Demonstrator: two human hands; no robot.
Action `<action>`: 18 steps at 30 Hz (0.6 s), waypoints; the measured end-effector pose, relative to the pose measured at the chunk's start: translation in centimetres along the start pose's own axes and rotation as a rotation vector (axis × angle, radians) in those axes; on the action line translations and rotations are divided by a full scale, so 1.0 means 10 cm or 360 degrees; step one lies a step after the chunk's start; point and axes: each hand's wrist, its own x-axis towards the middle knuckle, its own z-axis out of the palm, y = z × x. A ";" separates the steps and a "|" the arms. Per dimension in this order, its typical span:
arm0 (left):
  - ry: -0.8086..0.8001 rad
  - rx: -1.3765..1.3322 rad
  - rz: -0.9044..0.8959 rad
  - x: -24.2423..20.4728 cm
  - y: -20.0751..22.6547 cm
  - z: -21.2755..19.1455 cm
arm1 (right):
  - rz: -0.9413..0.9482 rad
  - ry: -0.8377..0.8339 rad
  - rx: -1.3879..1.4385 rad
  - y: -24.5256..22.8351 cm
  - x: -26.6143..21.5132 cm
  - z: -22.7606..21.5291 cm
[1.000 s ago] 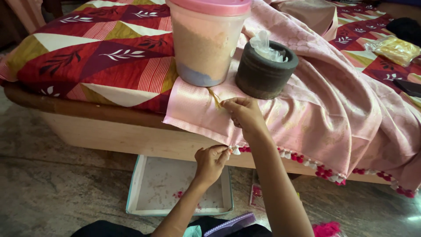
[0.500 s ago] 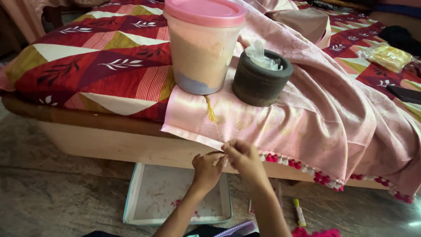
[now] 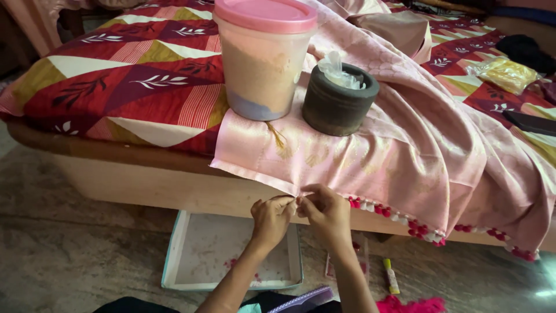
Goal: Sewing and trimming decorative tassels onto the edge of a pink fabric.
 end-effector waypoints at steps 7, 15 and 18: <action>-0.0061 -0.0027 -0.0137 0.00 0.07 -0.01 | -0.0819 0.0438 -0.1134 -0.11 -0.24 0.02; -0.0016 -0.0178 -0.0098 0.00 0.06 -0.02 | -0.1162 0.0778 -0.0899 -1.01 -1.09 0.07; 0.0020 -0.0109 -0.0037 -0.01 0.02 0.00 | -0.1281 0.0843 -0.0884 -1.31 -1.45 -0.12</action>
